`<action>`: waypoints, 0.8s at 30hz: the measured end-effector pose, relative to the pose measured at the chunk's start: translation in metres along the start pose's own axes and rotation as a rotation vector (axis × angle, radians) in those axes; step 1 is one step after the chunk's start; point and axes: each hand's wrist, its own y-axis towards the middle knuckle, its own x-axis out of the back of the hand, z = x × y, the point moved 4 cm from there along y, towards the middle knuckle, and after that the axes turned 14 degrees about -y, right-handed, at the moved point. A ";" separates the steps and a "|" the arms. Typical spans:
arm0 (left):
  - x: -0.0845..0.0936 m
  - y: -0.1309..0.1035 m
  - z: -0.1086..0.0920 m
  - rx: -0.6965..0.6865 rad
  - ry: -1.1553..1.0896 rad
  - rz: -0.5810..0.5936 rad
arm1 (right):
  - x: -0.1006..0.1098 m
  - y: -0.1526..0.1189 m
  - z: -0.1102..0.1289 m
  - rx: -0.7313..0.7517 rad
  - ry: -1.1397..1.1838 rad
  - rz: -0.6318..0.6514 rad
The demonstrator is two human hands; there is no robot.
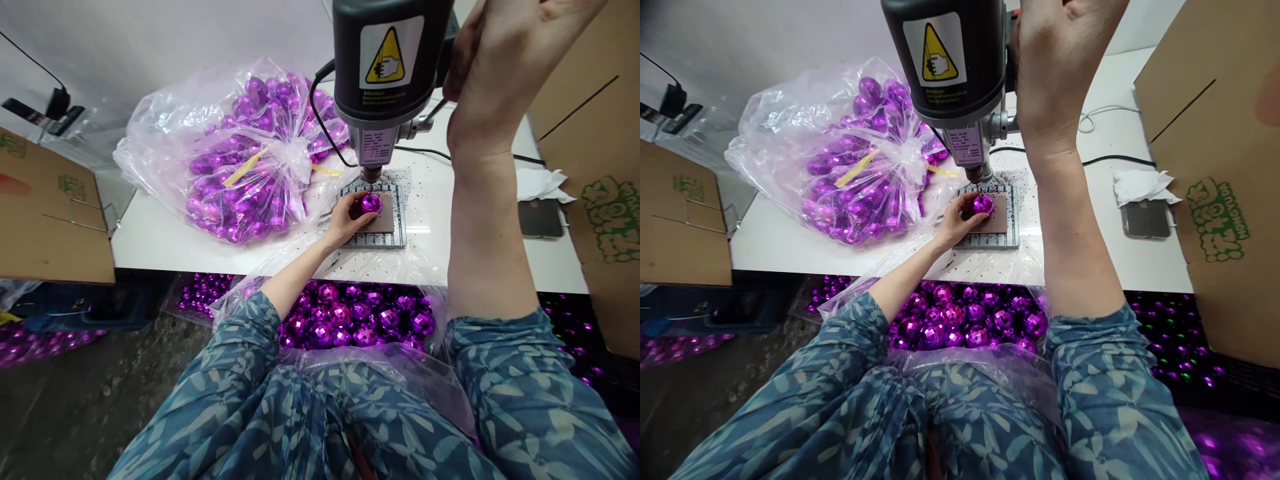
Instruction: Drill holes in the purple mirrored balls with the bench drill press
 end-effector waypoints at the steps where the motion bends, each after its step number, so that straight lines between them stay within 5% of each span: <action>1: 0.000 0.000 0.000 0.000 0.001 0.002 | 0.000 -0.004 0.001 0.032 0.062 -0.056; 10: -0.001 0.001 0.003 0.006 -0.046 0.010 | 0.026 -0.068 0.016 0.278 0.221 -0.243; 24: -0.002 0.001 0.010 -0.015 -0.080 0.010 | 0.030 -0.096 -0.038 0.252 0.089 -0.282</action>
